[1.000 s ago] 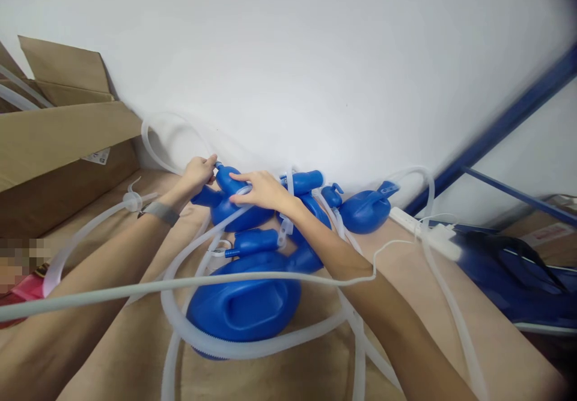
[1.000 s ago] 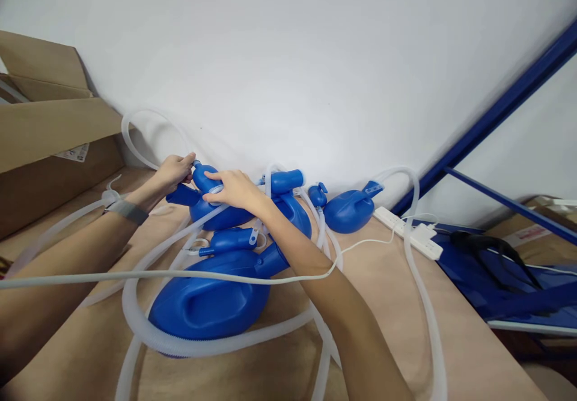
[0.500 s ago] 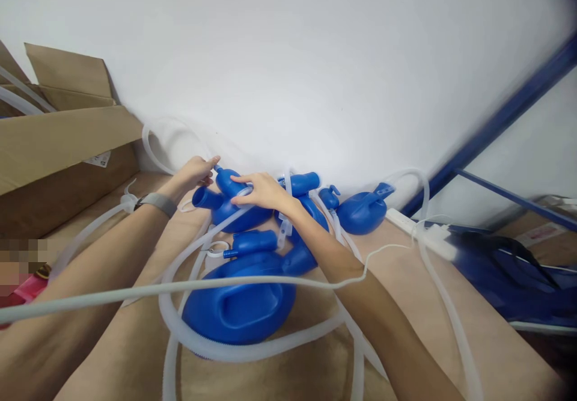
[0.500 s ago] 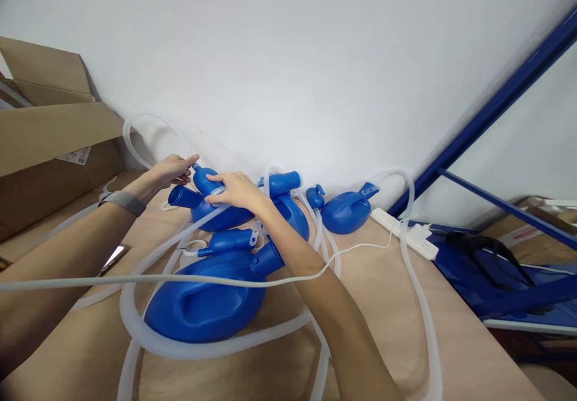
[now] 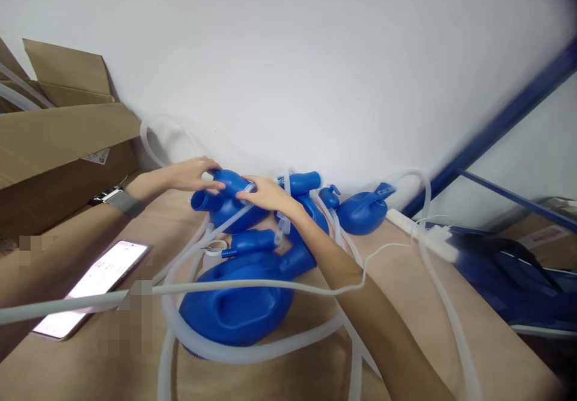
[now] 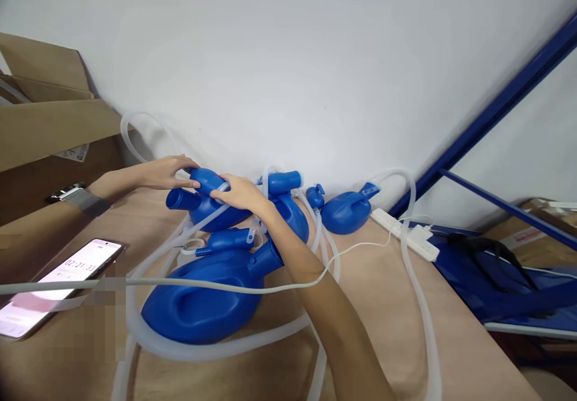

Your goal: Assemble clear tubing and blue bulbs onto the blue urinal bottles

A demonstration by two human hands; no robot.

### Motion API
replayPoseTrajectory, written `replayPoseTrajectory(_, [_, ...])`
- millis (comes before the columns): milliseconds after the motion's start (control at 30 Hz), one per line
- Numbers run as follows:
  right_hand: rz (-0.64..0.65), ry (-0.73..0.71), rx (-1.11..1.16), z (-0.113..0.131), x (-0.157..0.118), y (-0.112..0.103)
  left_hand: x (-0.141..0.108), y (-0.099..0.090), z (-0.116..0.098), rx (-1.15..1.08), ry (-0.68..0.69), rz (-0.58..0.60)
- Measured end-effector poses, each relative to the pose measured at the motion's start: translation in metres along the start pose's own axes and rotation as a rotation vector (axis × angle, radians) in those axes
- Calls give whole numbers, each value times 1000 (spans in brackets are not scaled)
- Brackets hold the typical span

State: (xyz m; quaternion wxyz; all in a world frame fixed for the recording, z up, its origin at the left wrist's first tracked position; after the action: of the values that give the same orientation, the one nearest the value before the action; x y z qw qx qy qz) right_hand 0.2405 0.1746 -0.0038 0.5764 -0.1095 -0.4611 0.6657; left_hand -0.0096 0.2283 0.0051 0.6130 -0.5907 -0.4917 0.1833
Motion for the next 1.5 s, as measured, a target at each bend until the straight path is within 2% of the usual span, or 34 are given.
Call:
replayPoseTrajectory(100, [27,16,12,0,-4,1,-2,-1,6,40,14,23])
replayPoseTrajectory(233, [16,-11,-18,2,-8,2,0,-1,2,50,6,84])
replayPoseTrajectory(433, [-49,-77,15,3,-8,1,9,-4,-5,96,-131,211])
replayPoseTrajectory(633, [-44,-108,51,2,-8,0,20,-7,-4,83,-184,295])
replayPoseTrajectory(800, [1,-76,67,-2,-4,-3,18,-14,-11,93,-117,239])
replayPoseTrajectory(967, [36,-46,91,-5,-1,-5,-3,-12,-17,188,164,20])
replayPoseTrajectory(1033, [46,-34,93,-5,-2,-5,-13,-7,-17,175,161,-29])
replayPoseTrajectory(1167, [51,-27,87,-5,-2,-4,-22,1,-18,83,89,-12])
replayPoseTrajectory(1400, [-23,-91,115,-6,-6,-3,-11,-2,-16,44,64,151])
replayPoseTrajectory(1500, [-37,-107,145,-7,-9,-2,-7,-3,-15,75,68,152])
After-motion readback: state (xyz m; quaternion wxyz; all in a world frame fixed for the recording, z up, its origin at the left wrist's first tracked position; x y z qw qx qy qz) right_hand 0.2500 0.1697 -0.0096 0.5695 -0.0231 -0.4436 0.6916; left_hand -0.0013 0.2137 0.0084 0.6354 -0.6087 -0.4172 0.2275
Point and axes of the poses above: each hand's wrist, its own x-axis towards the middle knuckle, its own y-axis out of the palm, z = x × y, the point moved 2 cm from there along x, towards the middle knuckle, and after that the axes turned 15 degrees about -z, right-handed, at the moved point
